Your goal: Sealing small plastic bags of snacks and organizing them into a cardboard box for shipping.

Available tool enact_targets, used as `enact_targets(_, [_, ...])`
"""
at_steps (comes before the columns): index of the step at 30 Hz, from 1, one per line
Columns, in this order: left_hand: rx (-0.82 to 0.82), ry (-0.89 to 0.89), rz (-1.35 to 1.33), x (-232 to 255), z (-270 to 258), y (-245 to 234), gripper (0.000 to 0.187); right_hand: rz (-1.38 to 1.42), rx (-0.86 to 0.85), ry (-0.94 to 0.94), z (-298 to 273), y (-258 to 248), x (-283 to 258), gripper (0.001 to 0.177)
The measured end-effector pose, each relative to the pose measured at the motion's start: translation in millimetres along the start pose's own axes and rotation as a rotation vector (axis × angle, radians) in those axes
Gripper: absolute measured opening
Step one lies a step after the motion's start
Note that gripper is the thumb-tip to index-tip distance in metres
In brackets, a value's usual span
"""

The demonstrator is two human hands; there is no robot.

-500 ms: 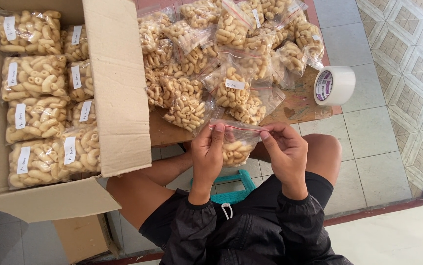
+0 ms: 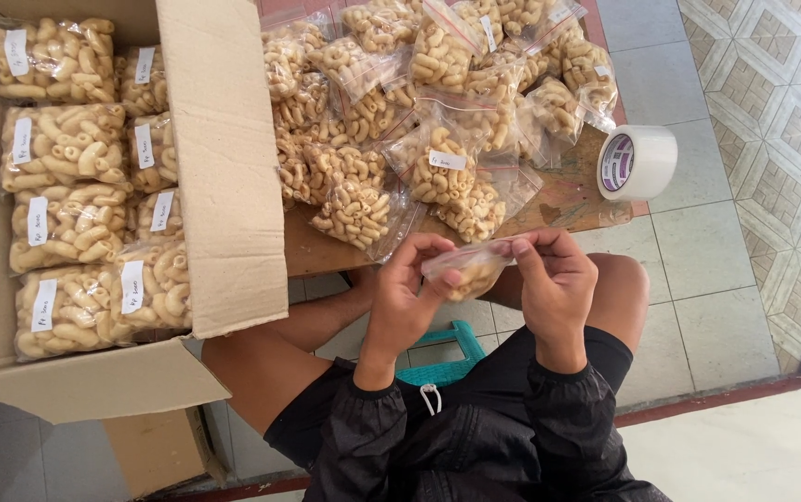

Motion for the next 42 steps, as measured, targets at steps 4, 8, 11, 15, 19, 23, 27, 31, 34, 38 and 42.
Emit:
enact_targets(4, [-0.027, 0.022, -0.026, -1, -2, 6, 0.03, 0.183, 0.042, 0.036, 0, 3, 6, 0.008])
enact_targets(8, [0.218, -0.097, 0.023, -11, -5, 5, 0.024, 0.169, -0.002, 0.066, -2, 0, 7, 0.011])
enact_targets(11, [0.308, -0.086, 0.087, -27, -8, 5, 0.03, 0.078, -0.162, 0.096, -7, 6, 4, 0.029])
enact_targets(15, [0.303, -0.036, 0.173, -22, -6, 4, 0.03, 0.022, -0.178, 0.154, -12, 1, 16, 0.015])
enact_targets(19, [0.285, -0.016, 0.142, -4, -6, 4, 0.027, 0.055, -0.164, 0.163, -8, 15, 6, 0.022])
enact_targets(23, [0.274, -0.015, 0.157, -4, -11, 1, 0.022, 0.086, -0.117, 0.22, -10, 17, 8, 0.017])
enact_targets(27, [0.292, -0.012, 0.139, -14, -11, -6, 0.021, -0.007, -0.016, 0.174, -6, 23, -4, 0.008])
enact_targets(31, [0.295, -0.01, 0.111, -18, -12, -8, 0.02, -0.058, 0.001, 0.143, -6, 24, -5, 0.006])
enact_targets(34, [0.301, -0.013, 0.055, -23, -12, -10, 0.017, 0.024, 0.029, 0.092, -6, 16, 5, 0.009])
enact_targets(38, [0.276, -0.013, 0.019, -29, -12, -13, 0.017, 0.079, 0.021, 0.085, -7, 14, 9, 0.005])
enact_targets(42, [0.231, -0.027, 0.088, -14, -11, -18, 0.027, 0.094, 0.012, 0.065, -7, 7, 20, 0.004])
Point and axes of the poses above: each hand's wrist, its own z-axis towards the middle knuckle, its own y-axis out of the palm, x = y × z, the point moved 1 cm from there along z, towards the middle knuckle, and after that the axes turned 9 degrees about z, right-handed, at the moved point
